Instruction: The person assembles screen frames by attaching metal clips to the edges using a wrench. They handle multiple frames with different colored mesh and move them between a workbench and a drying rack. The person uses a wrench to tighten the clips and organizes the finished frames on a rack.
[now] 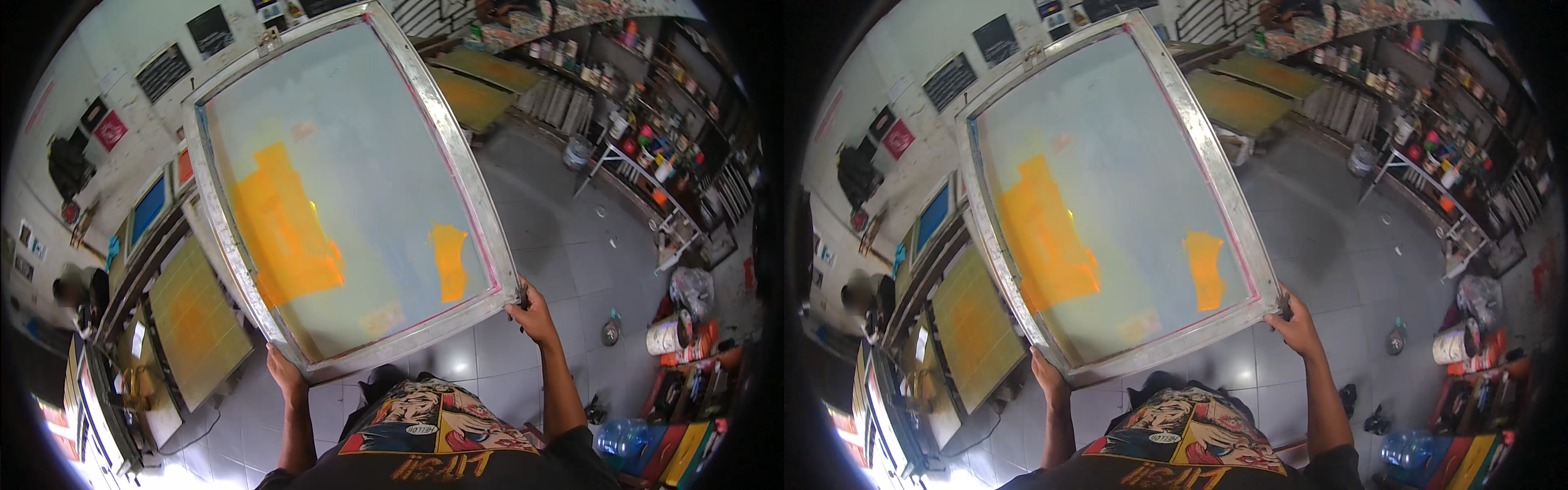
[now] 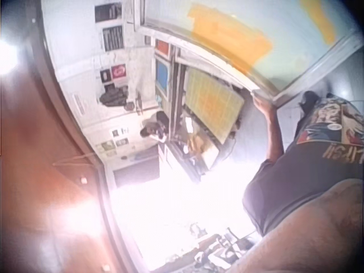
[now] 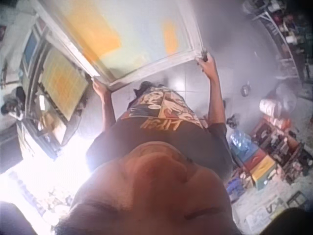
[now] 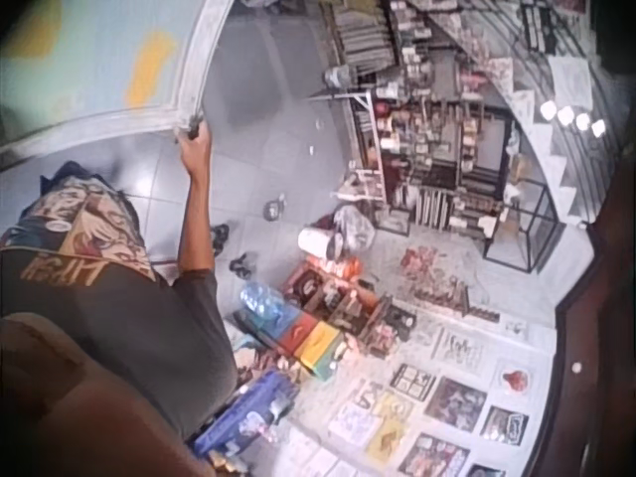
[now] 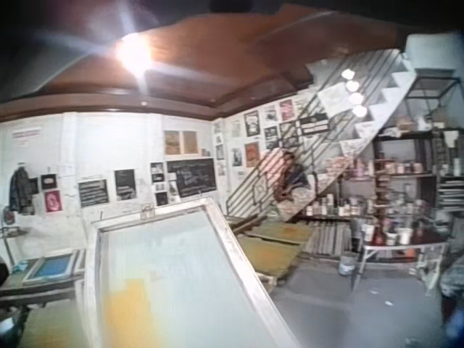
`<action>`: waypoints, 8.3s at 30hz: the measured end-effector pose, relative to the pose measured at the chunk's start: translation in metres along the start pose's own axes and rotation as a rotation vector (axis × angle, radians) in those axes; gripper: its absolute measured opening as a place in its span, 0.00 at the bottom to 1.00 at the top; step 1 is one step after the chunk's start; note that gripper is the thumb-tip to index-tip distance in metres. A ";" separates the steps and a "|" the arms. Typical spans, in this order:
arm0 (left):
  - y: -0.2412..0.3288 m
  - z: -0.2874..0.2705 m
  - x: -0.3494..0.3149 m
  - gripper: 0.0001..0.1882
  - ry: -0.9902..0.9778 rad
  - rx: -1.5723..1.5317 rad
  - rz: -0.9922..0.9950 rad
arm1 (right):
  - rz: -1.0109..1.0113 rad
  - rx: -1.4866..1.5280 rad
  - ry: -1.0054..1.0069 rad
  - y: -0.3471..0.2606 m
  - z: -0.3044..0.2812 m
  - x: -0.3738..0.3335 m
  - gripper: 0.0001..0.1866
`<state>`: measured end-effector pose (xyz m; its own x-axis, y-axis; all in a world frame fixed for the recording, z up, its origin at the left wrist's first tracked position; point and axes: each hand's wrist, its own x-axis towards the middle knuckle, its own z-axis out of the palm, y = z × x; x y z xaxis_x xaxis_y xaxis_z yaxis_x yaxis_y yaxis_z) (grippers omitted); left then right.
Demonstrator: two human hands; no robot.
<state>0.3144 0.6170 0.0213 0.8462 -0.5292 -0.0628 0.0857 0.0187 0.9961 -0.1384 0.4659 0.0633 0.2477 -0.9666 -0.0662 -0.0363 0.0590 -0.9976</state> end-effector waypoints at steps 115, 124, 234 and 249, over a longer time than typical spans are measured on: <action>0.061 0.948 0.390 0.36 0.222 0.237 0.051 | 0.407 0.575 0.088 0.025 -0.514 0.905 0.13; -0.055 1.001 0.417 0.32 0.176 0.493 0.022 | 0.544 0.535 0.178 0.071 -0.518 0.860 0.13; -0.155 1.128 0.052 0.35 -0.049 1.094 0.595 | 0.211 -0.472 -0.549 0.062 -0.609 0.982 0.16; -0.152 1.136 0.053 0.33 -0.045 1.160 0.608 | 0.466 -0.049 -0.301 0.109 -0.575 0.933 0.15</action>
<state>-0.2515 -0.3776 -0.0638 0.5689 -0.7228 0.3923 -0.8199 -0.4615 0.3388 -0.4680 -0.5733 -0.0949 0.4600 -0.7267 -0.5102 -0.2517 0.4443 -0.8598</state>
